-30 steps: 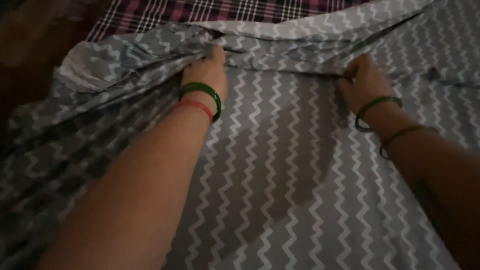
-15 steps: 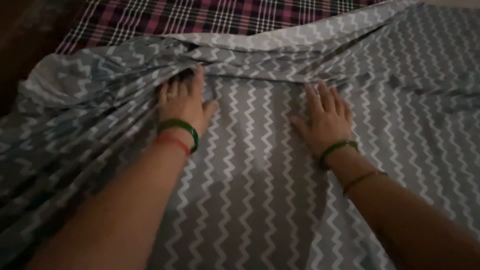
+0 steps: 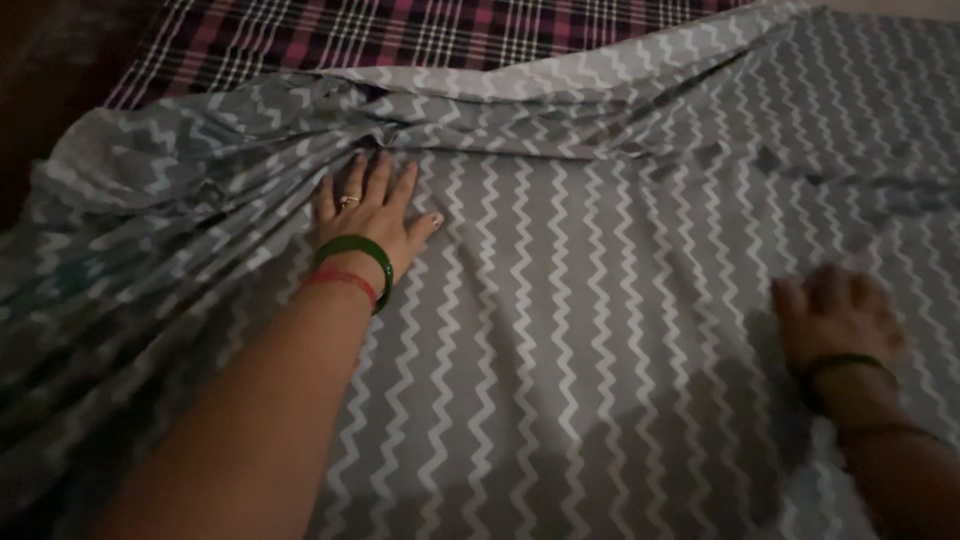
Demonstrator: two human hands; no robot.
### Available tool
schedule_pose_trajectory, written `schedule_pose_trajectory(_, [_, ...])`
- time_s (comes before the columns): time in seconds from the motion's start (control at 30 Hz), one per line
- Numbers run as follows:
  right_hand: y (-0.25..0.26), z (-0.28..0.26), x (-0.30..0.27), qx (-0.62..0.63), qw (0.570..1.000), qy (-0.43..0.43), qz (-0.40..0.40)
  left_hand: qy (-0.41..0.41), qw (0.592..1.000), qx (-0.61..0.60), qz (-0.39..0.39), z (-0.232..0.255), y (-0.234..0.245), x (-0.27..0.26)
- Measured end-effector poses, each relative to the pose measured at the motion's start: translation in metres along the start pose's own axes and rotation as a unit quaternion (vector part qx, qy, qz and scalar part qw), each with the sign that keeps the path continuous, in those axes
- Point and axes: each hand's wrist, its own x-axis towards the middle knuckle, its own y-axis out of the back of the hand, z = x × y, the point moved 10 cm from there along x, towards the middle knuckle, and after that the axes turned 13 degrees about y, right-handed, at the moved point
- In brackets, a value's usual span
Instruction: The person spreads a grey patterned sheet over a mattress and tucks the edges into the sides and headboard of a wooden bed frame.
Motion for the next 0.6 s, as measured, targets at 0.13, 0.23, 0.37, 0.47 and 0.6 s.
schedule_pose_trajectory(0.13, [0.095, -0.12, -0.014, 0.186, 0.966, 0.107, 0.143, -0.007, 0.997, -0.035, 0.076, -0.004, -0.001, -0.028])
schedule_pose_trajectory(0.23, [0.139, -0.231, -0.063, 0.263, 0.943, 0.195, 0.059, -0.027, 0.998, -0.038, 0.039, -0.023, -0.008, -0.064])
schedule_pose_trajectory(0.37, [0.188, -0.285, -0.144, 0.29, 0.877, 0.343, 0.168, -0.016, 0.999, 0.026, 0.043, -0.067, -0.012, -0.132])
schedule_pose_trajectory(0.47, [0.177, -0.255, -0.176, 0.301, 0.875, 0.327, 0.192, -0.019, 0.998, 0.008, 0.064, -0.105, -0.01, -0.193])
schedule_pose_trajectory(0.6, [0.165, -0.256, -0.2, 0.28, 0.895, 0.33, 0.108, 0.04, 0.997, -0.024, 0.055, -0.146, -0.014, -0.258])
